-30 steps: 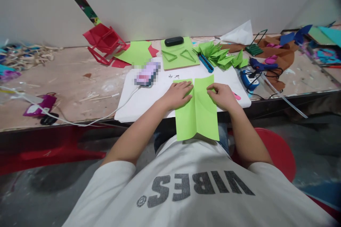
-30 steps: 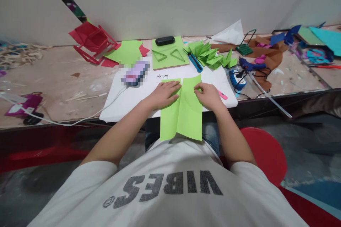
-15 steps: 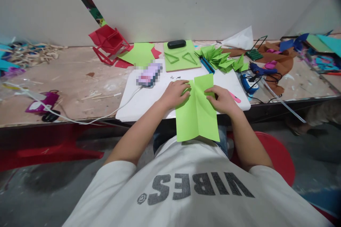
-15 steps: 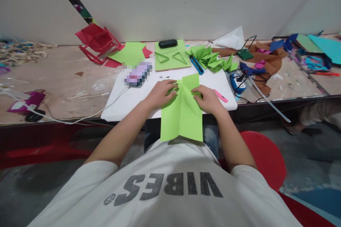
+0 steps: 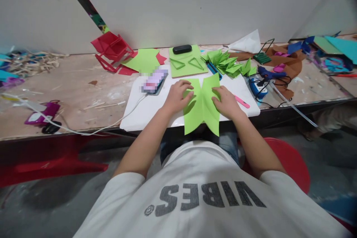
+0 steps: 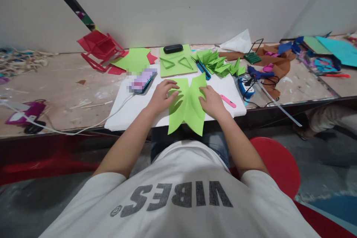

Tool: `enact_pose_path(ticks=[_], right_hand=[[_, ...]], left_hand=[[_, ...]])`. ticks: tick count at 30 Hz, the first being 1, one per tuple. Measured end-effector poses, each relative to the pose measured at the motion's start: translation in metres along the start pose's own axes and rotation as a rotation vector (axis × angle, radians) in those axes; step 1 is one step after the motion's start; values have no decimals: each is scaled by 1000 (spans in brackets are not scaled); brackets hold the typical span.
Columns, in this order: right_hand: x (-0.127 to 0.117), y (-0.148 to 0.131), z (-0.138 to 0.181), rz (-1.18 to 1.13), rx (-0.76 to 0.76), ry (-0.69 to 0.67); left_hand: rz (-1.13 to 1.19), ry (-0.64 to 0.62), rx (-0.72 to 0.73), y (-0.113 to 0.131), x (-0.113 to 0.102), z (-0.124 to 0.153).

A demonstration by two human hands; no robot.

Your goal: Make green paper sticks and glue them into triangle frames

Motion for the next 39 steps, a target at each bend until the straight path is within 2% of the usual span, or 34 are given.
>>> enact_pose_path(ticks=[3, 6, 11, 22, 36, 39], right_hand=[[0, 1, 2, -1, 9, 19], [-6, 5, 6, -17, 75, 60], [-10, 11, 9, -1, 184, 46], [-6, 13, 7, 39, 208, -44], [-15, 20, 14, 2, 236, 30], [-15, 22, 17, -57, 244, 6]], left_hand=[[-44, -224, 18, 7, 19, 0], [-93, -397, 28, 12, 34, 5], [-181, -590, 3, 14, 50, 13], [-241, -650, -2, 16, 58, 13], [-238, -635, -6, 20, 55, 14], [-236, -633, -5, 20, 54, 14]])
Point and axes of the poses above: each hand's wrist, its own z-axis away from the middle knuckle, its own x-axis out of the palm, y = z × x, the point moved 8 cm from there along -z, towards the middle knuckle, and after that the axes turned 5 degrees about -y, right-handed, at the moved point
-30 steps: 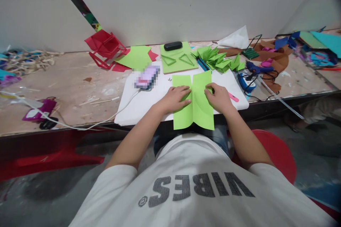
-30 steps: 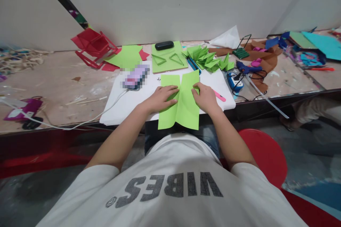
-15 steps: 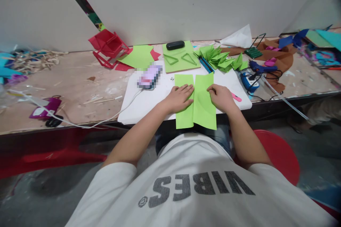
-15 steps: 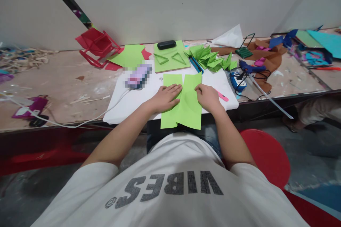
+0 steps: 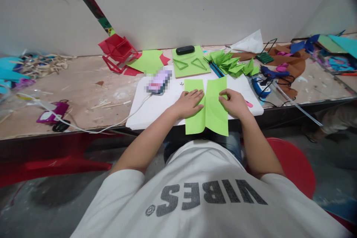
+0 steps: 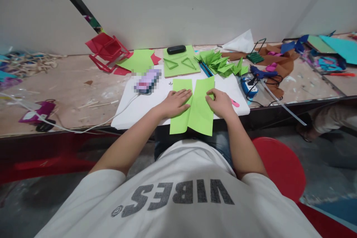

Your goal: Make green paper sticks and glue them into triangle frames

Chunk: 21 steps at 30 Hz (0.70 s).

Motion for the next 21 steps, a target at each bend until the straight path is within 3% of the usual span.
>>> enact_pose_path(ticks=[6, 16, 19, 21], right_hand=[[3, 2, 2, -54, -18, -68], [-1, -2, 8, -32, -56, -42], [-2, -1, 10, -40, -75, 11], [-3, -1, 10, -28, -95, 60]], left_hand=[[-4, -11, -1, 0, 0, -1], [54, 19, 2, -6, 1, -1], [99, 182, -15, -5, -24, 6], [129, 406, 6, 5, -53, 28]])
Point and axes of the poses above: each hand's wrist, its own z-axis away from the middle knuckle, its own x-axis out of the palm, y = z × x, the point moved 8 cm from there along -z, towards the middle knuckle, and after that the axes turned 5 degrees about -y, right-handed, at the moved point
